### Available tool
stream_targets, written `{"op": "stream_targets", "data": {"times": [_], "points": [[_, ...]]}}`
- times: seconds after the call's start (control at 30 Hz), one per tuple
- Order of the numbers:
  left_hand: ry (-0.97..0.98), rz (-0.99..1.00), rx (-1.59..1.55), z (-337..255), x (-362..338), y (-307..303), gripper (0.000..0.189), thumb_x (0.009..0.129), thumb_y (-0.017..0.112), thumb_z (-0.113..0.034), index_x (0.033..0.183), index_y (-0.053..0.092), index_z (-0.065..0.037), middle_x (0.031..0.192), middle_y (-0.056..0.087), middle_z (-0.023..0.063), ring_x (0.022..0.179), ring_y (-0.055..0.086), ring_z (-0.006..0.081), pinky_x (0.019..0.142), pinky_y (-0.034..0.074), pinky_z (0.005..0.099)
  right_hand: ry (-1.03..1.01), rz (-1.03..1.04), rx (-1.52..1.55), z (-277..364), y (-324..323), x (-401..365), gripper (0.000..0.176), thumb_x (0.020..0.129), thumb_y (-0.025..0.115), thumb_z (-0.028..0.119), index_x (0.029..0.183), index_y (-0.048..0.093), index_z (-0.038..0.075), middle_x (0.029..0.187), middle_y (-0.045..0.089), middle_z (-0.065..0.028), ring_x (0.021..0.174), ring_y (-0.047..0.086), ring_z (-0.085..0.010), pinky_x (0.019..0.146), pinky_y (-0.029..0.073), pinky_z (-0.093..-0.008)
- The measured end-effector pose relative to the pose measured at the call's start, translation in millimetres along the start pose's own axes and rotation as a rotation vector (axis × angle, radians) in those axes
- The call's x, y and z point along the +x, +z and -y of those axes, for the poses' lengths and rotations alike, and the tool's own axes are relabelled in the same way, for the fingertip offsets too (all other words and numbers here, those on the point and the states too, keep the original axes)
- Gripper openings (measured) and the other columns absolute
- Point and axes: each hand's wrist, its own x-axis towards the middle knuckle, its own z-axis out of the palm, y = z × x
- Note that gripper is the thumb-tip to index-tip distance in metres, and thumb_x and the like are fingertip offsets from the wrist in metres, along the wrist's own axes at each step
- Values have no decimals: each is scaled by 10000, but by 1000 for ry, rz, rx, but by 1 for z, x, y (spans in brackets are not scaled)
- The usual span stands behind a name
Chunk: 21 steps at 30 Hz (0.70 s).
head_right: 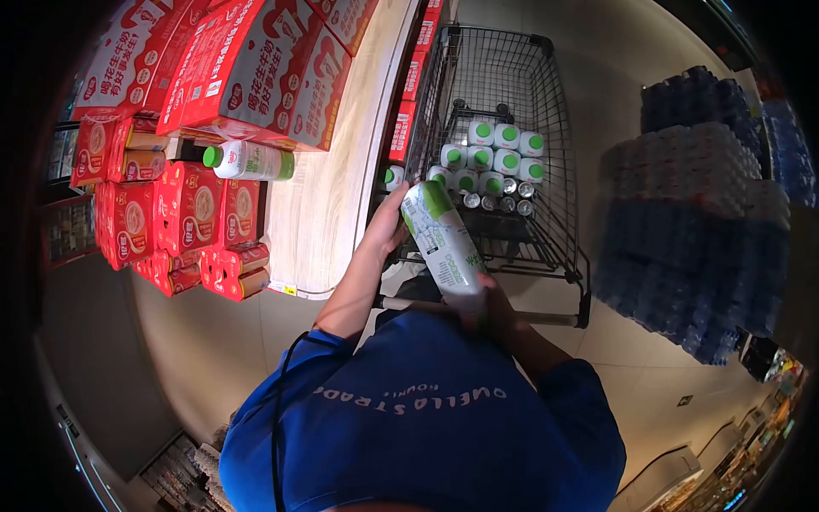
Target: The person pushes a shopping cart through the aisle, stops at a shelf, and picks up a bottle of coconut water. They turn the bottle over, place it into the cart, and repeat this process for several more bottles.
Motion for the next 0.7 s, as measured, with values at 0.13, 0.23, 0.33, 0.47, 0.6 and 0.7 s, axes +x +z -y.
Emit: {"op": "stream_targets", "data": {"times": [0.13,0.23,0.33,0.47,0.6,0.7], "points": [[243,-89,214,9,-2,3,435,1066,493,-176,1467,458,-12,1322,622,102,1195,600,183,1027,463,318,180,189,212,27,0,18,789,946,416,710,1277,558,8,1072,665,-153,621,588,-156,529,487,-318],[428,-68,749,9,-13,-21,479,992,607,-129,1438,487,-2,1417,558,180,1266,563,292,1097,417,374,291,149,373,48,2,41,797,961,353,745,1278,566,45,1049,656,-144,438,426,-87,381,373,-280],[692,-285,1405,16,-37,-37,517,888,710,-175,1353,566,-1,1414,527,249,1301,510,401,1100,416,430,258,229,477,68,-3,75,795,938,436,747,1343,548,72,1137,632,-130,501,469,-73,448,400,-246],[461,-398,1874,58,-69,-62,562,875,717,-302,1340,576,-21,1411,516,202,1275,513,380,1072,438,435,246,164,565,103,3,131,707,920,548,676,1326,549,96,1173,643,-143,547,544,-95,448,409,-255],[207,-442,1687,58,-89,-47,499,902,682,-323,1289,602,-18,1255,582,195,1151,592,372,951,512,464,174,-35,435,130,-8,211,805,871,642,658,1394,451,76,1234,583,-163,610,594,-98,451,396,-238],[162,-433,1623,56,-77,-49,430,918,669,-313,1228,636,-17,1154,615,205,1027,651,399,865,547,478,228,-292,369,152,-22,280,863,829,713,636,1399,402,67,1223,550,-166,625,591,-107,454,395,-237]]}}
